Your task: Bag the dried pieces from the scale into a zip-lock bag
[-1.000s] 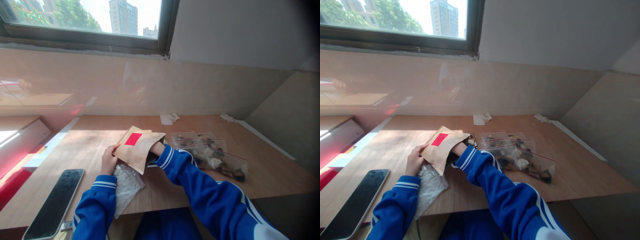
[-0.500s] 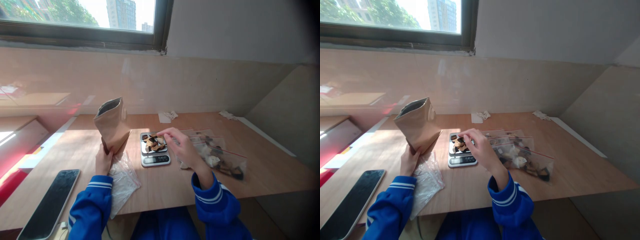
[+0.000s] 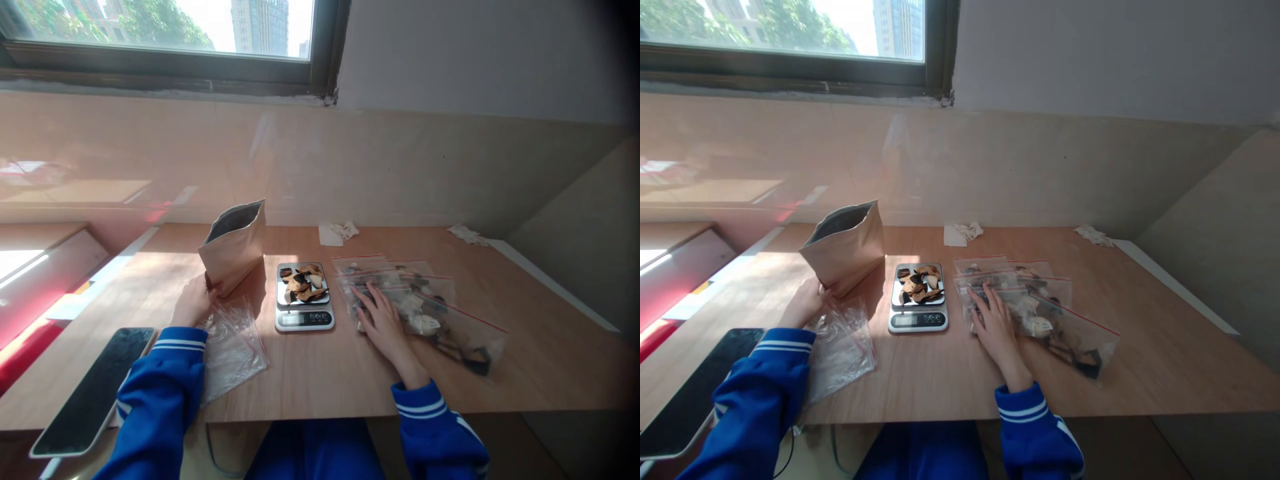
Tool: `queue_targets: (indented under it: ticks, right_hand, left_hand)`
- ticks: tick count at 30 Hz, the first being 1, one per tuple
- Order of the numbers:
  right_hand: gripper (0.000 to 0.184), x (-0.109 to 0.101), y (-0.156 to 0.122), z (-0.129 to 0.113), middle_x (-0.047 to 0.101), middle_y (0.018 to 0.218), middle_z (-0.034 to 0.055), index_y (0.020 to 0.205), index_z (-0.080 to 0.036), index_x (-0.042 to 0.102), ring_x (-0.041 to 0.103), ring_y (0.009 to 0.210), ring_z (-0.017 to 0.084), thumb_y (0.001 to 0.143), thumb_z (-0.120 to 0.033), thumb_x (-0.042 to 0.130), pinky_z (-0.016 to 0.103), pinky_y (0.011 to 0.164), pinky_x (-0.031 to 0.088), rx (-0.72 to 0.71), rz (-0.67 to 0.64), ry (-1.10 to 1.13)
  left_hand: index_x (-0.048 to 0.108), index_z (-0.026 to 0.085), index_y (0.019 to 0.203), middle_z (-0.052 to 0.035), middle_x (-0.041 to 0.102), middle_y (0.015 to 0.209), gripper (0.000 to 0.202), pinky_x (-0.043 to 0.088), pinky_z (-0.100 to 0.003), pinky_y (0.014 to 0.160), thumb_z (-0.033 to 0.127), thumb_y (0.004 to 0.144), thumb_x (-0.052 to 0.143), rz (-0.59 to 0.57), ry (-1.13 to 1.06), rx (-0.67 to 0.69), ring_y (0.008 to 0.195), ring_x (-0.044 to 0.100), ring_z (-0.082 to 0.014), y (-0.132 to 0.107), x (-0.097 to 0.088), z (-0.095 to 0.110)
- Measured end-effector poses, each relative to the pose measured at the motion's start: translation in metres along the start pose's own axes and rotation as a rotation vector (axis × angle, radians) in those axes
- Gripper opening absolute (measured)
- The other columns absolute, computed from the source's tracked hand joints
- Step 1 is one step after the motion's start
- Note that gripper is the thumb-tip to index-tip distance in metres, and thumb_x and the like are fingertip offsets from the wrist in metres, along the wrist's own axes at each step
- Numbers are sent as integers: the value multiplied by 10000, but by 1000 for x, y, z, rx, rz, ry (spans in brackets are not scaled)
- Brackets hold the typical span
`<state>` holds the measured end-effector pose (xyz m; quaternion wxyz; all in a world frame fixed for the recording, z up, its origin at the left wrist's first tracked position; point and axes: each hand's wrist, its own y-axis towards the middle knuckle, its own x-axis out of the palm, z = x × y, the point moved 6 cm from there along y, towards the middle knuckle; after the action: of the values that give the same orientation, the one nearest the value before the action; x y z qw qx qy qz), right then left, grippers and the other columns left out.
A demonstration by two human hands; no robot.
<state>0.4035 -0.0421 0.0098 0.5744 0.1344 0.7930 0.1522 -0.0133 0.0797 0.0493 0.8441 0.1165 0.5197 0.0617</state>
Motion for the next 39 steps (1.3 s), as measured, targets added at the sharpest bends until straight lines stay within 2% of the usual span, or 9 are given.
queue_targets:
  ticks: [5, 11, 15, 25, 29, 32, 34, 37, 39]
  right_hand:
    - [350, -18, -6, -65, 505, 1373, 102, 1211, -231, 606, 429, 1278, 274, 947, -221, 376, 511, 1046, 337, -52, 126, 197]
    - [291, 6, -15, -210, 528, 1354, 68, 1190, -225, 604, 470, 1223, 241, 945, -288, 459, 420, 1031, 399, -263, -183, 440]
    - [400, 35, -9, -253, 476, 1392, 176, 1225, -113, 559, 419, 1280, 324, 912, -360, 528, 505, 1059, 357, -239, -226, 299]
    - [119, 23, -21, -242, 562, 1250, 112, 914, -183, 570, 515, 1171, 274, 825, -110, 538, 459, 986, 420, -14, -143, 485]
    - [127, 0, -38, -218, 645, 942, 51, 890, -206, 538, 626, 900, 202, 820, -103, 509, 308, 795, 496, 146, -73, 703]
    - [59, -13, -50, -196, 641, 797, 18, 880, -221, 534, 637, 738, 184, 879, -202, 478, 270, 663, 478, 307, -26, 785]
    - [62, -23, -53, -188, 655, 832, 29, 899, -222, 541, 642, 758, 187, 892, -262, 495, 272, 684, 478, 342, 2, 843]
    - [138, -35, -53, -192, 668, 959, 48, 984, -226, 568, 643, 863, 182, 917, -317, 487, 271, 770, 491, 238, -49, 1028]
    - [217, -38, -53, -196, 667, 1023, 55, 1020, -232, 584, 636, 931, 178, 958, -343, 409, 273, 823, 492, 184, -113, 1160]
  left_hand:
    - [584, 181, 1038, -93, 640, 965, 481, 464, -358, 764, 585, 807, 459, 37, -3, 19, 900, 596, -273, -7, -6, 8]
    - [621, 179, 963, -65, 680, 855, 459, 471, -322, 694, 591, 796, 507, 94, -226, -57, 764, 619, -238, -11, -9, 14]
    - [616, 154, 1023, -94, 705, 935, 503, 503, -322, 678, 580, 760, 572, 65, -502, -143, 809, 646, -254, -9, 0, 14]
    - [353, 278, 1289, -119, 328, 1449, 691, 371, -420, 1066, 430, 715, 708, 317, -1022, -121, 1352, 365, -250, 0, -16, 5]
    - [446, 218, 1154, -100, 457, 1284, 460, 419, -393, 1010, 376, 778, 657, 668, -1041, -178, 1161, 530, -201, -37, -41, 9]
    - [518, 192, 1040, -40, 556, 1009, 222, 498, -362, 839, 292, 849, 567, 953, -846, -71, 811, 590, -146, -96, -62, 45]
    - [572, 198, 965, -26, 579, 884, 120, 501, -354, 823, 266, 884, 515, 700, -731, 75, 792, 582, -159, -119, -55, 86]
    - [580, 233, 1179, -84, 602, 1156, 315, 476, -402, 951, 256, 866, 548, 214, -604, 348, 1103, 564, -237, -145, -24, 139]
    - [499, 261, 1314, -91, 544, 1300, 405, 436, -422, 1025, 241, 910, 470, 144, -657, 351, 1228, 500, -238, -155, -11, 147]
